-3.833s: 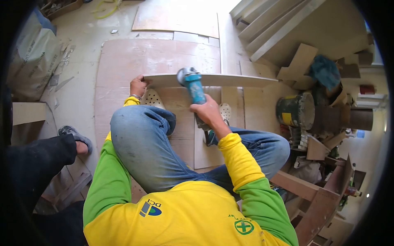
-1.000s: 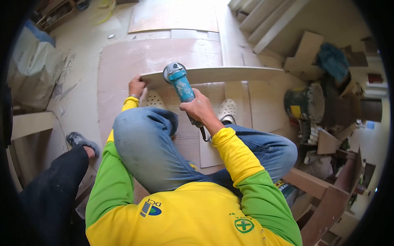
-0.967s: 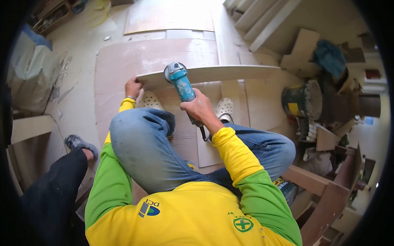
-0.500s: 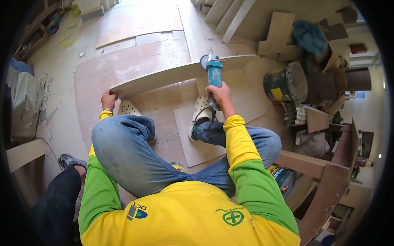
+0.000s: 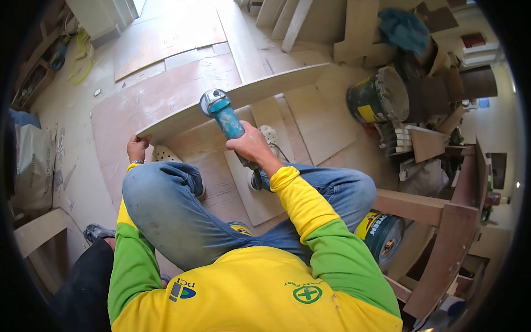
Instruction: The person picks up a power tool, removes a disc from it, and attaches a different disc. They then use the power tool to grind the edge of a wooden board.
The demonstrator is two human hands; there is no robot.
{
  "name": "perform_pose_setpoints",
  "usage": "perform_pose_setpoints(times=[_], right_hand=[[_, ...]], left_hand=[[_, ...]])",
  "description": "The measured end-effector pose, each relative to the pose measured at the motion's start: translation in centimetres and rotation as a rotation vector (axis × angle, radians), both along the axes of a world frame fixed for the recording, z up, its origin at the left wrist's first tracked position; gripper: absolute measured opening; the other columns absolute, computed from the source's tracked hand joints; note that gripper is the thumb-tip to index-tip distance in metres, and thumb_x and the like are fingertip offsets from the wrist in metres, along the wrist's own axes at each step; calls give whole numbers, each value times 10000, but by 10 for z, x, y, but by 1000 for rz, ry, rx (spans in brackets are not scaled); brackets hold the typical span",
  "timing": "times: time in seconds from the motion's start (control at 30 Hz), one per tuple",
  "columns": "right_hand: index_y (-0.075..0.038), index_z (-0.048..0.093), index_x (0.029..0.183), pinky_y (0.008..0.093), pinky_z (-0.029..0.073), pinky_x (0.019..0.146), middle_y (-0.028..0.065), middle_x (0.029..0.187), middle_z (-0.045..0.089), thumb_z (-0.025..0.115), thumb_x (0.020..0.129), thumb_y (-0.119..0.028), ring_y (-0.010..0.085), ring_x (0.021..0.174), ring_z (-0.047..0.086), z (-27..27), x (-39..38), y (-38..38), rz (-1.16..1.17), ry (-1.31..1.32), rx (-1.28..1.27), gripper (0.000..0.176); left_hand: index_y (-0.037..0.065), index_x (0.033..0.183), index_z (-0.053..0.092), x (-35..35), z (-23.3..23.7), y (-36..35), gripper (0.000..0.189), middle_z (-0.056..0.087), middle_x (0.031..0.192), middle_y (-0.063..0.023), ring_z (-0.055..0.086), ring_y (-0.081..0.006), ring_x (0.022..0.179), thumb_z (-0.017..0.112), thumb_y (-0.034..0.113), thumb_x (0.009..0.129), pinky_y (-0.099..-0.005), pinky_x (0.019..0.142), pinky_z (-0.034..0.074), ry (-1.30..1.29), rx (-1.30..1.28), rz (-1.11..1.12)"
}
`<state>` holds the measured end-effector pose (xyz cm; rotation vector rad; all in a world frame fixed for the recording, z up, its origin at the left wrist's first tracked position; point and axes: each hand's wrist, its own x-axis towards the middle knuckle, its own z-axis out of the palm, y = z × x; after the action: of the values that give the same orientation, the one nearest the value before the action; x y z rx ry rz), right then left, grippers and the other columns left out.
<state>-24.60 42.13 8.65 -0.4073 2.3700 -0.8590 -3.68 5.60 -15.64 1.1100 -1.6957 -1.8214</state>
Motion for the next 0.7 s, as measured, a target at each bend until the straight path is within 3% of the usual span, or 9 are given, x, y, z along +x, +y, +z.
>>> perform_pose_setpoints(times=[0.1,0.23,0.4,0.57,0.7], right_hand=[[-30,636,1244,407,549,882,223,1053,716,777,668,-332,354,972,698,1,-17,15,-41,31,-13,665],[8,686,1092,361,550,825,155,993,720,788,664,-311,251,897,688,-13,-72,54,-225,4,-80,544],[23,655,1086,351,525,732,114,927,684,766,717,-278,209,807,647,1,-123,82,-374,44,-63,489],[26,653,1108,349,527,729,121,945,690,763,719,-299,212,797,651,8,-115,83,-369,5,-50,519],[4,676,1107,379,549,830,171,993,720,784,663,-328,275,907,693,2,-72,55,-174,32,-13,565]], left_hand=[[11,1030,731,0,3,3,194,722,877,-4,579,-64,721,731,-27,840,-235,625,445,-1,-13,19],[27,991,736,-1,7,6,154,690,819,25,512,-51,660,772,3,844,-237,586,408,5,4,34],[31,969,735,-1,9,8,132,685,808,31,500,-49,648,783,15,847,-236,579,400,41,40,40],[23,971,731,1,4,7,124,694,821,20,513,-48,659,773,20,855,-238,582,408,27,8,37],[21,994,730,1,-7,0,138,704,842,12,529,-51,669,765,19,861,-236,591,419,19,-10,12]])
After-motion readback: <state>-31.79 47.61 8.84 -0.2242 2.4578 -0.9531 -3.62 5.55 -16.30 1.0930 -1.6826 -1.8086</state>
